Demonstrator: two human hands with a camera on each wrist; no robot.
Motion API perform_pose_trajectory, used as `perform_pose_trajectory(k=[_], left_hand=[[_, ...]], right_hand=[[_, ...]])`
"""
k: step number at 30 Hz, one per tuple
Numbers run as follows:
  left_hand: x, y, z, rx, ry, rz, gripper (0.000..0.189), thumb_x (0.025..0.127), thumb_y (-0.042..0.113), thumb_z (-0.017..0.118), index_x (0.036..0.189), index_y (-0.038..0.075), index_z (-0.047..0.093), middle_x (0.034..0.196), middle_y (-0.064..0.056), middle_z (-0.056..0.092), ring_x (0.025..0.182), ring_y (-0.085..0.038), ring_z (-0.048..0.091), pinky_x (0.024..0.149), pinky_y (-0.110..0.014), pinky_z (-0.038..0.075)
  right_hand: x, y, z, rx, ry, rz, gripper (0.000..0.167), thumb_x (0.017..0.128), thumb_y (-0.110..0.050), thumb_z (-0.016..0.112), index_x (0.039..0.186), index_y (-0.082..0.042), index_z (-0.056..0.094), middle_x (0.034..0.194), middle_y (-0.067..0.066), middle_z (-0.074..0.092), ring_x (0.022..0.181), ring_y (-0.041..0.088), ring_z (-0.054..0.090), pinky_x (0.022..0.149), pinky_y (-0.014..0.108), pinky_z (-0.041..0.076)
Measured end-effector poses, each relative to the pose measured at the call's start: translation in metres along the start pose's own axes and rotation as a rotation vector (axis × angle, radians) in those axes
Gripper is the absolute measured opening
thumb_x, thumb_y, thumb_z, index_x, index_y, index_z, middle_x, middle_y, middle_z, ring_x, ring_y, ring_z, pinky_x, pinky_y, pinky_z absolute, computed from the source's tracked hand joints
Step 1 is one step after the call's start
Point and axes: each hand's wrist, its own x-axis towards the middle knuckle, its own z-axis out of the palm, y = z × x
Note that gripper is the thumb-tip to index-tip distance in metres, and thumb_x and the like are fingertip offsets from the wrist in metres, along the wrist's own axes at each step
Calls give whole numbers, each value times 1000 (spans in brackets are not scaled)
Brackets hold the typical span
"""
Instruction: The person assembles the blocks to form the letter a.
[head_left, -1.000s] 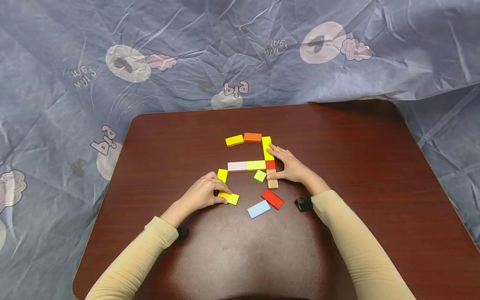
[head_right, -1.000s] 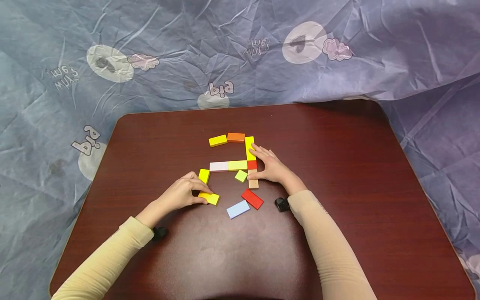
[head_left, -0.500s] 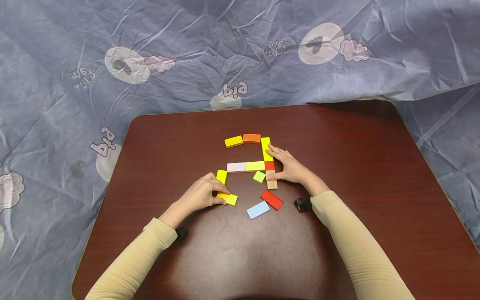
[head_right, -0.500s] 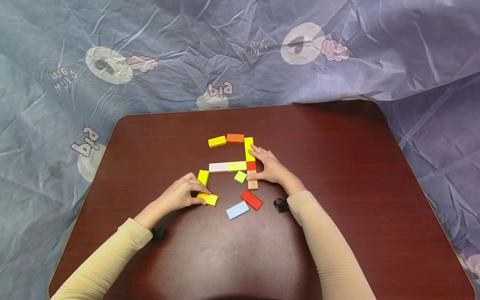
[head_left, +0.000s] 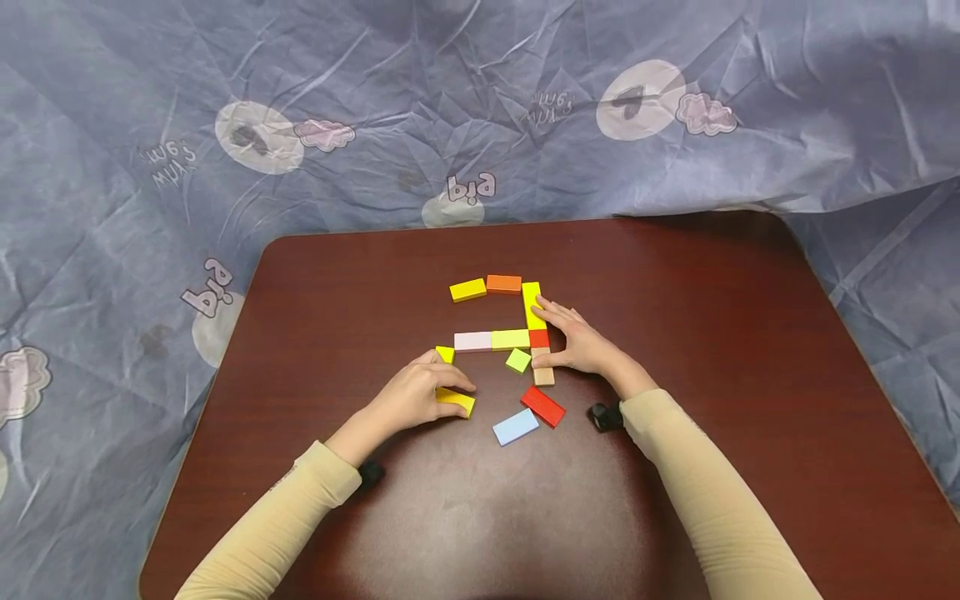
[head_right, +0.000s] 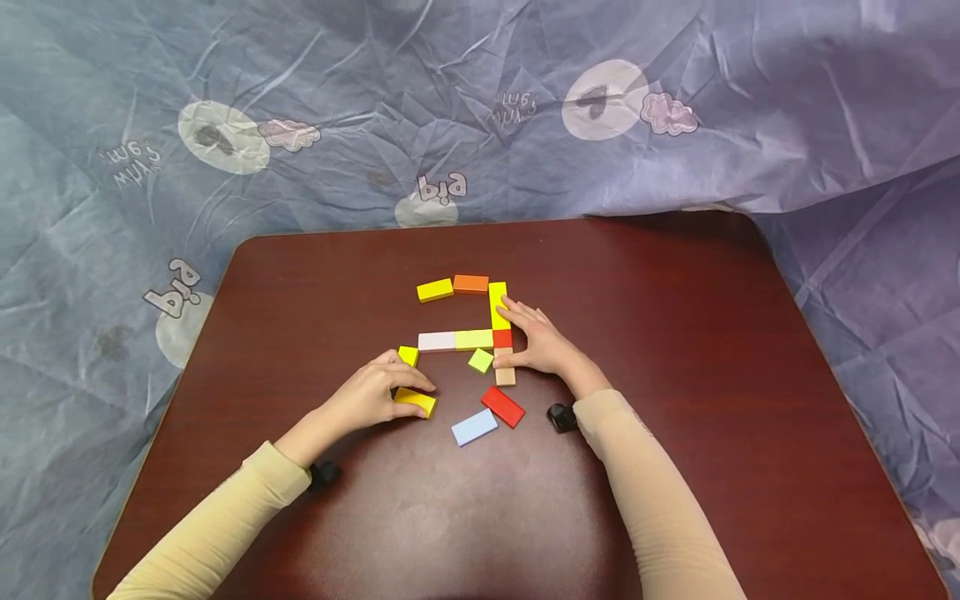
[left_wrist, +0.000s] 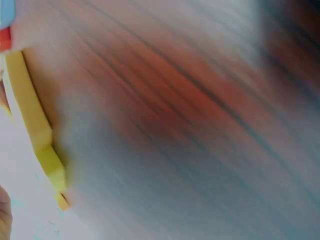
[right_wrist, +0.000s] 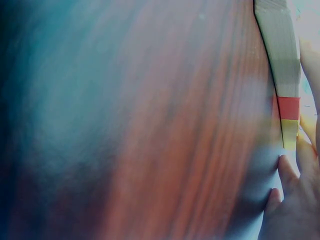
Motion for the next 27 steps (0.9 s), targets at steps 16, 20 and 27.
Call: perform_pose_trajectory(k=[16, 20, 27], left_hand=[[8, 48, 32, 116, -34, 18, 40, 72, 50, 84, 102, 25, 77, 97, 13, 73, 79, -8, 45, 68, -23, 38], [7, 54, 41, 177, -4, 4, 43, 71, 56, 83, 100, 26, 76, 92, 14, 71, 79, -9, 45, 69, -24, 39], [9, 61, 46, 302, 22, -1, 44, 72, 57, 81, 102, 24, 75, 86, 13, 70, 77, -10, 44, 67, -25, 37]], right_hand=[[-1, 3, 9, 3, 10, -6, 96, 79, -37, 82, 154, -9, 31, 166, 8, 13, 152, 33, 12, 122, 55, 2], [-2, 0, 7, 11, 5, 0, 96, 79, -36, 83, 154, -9, 31, 166, 7, 13, 152, 32, 12, 122, 54, 2], [0, -3, 2, 1, 9, 9, 96, 79, -36, 83, 155, -9, 31, 166, 6, 12, 152, 31, 12, 122, 54, 2]])
